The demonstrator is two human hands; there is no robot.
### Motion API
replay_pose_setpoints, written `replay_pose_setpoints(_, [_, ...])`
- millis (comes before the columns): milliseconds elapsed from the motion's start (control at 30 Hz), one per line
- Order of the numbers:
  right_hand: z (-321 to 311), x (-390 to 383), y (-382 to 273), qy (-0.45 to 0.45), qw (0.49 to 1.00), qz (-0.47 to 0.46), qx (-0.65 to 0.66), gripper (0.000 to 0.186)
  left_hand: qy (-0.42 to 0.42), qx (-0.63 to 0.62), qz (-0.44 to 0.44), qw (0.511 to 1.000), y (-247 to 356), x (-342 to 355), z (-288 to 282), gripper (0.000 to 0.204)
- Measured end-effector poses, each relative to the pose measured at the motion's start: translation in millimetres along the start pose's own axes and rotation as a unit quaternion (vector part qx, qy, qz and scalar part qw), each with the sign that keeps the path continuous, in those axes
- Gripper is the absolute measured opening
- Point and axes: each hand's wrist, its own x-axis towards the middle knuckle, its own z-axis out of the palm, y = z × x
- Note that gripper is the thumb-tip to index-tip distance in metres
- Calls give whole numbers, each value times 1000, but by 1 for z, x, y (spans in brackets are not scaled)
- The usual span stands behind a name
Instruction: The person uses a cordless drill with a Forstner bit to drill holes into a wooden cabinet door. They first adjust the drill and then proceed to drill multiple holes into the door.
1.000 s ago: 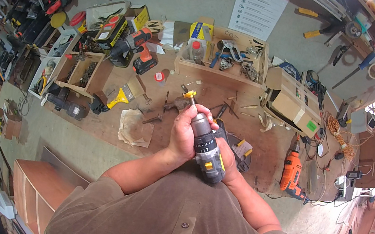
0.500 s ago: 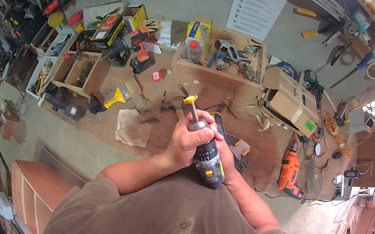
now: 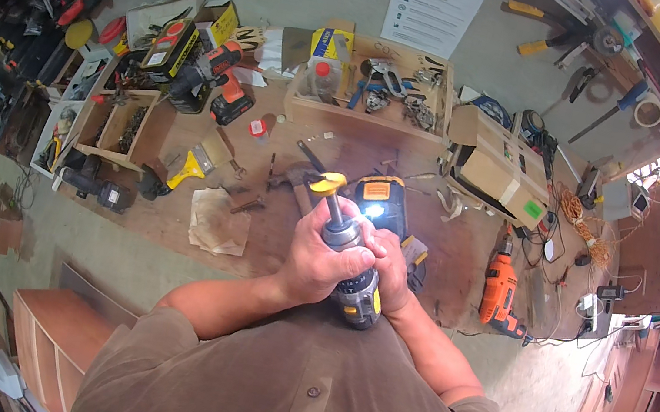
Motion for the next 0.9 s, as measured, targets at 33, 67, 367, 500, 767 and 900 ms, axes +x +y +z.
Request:
replay_pose_setpoints(33, [-6,0,2,-14,999,-8,-32,45,-4,54,4,999,-4,1,-6,35])
replay_pose_setpoints(67, [-8,1,0,-28,998,-16,-62,46,-4,37,-2,999,-4,1,-5,36])
replay_pose_setpoints(367, [5,-2,-7,12,983,85,161,39,3,16,-21,1000,-3,1,-3,39])
replay_pose_setpoints(500, [0,-1,-3,-8,999,-27,-16,38,4,20,-25,999,-1,0,-3,39])
replay_pose_setpoints(767, [-2,8,-14,-16,999,-39,-12,48,-17,15,-13,1000,2,-6,4,51])
replay_pose_setpoints(900, [0,5,-14,-5,999,8,34,51,-17,-19,52,998,-4,-6,11,59])
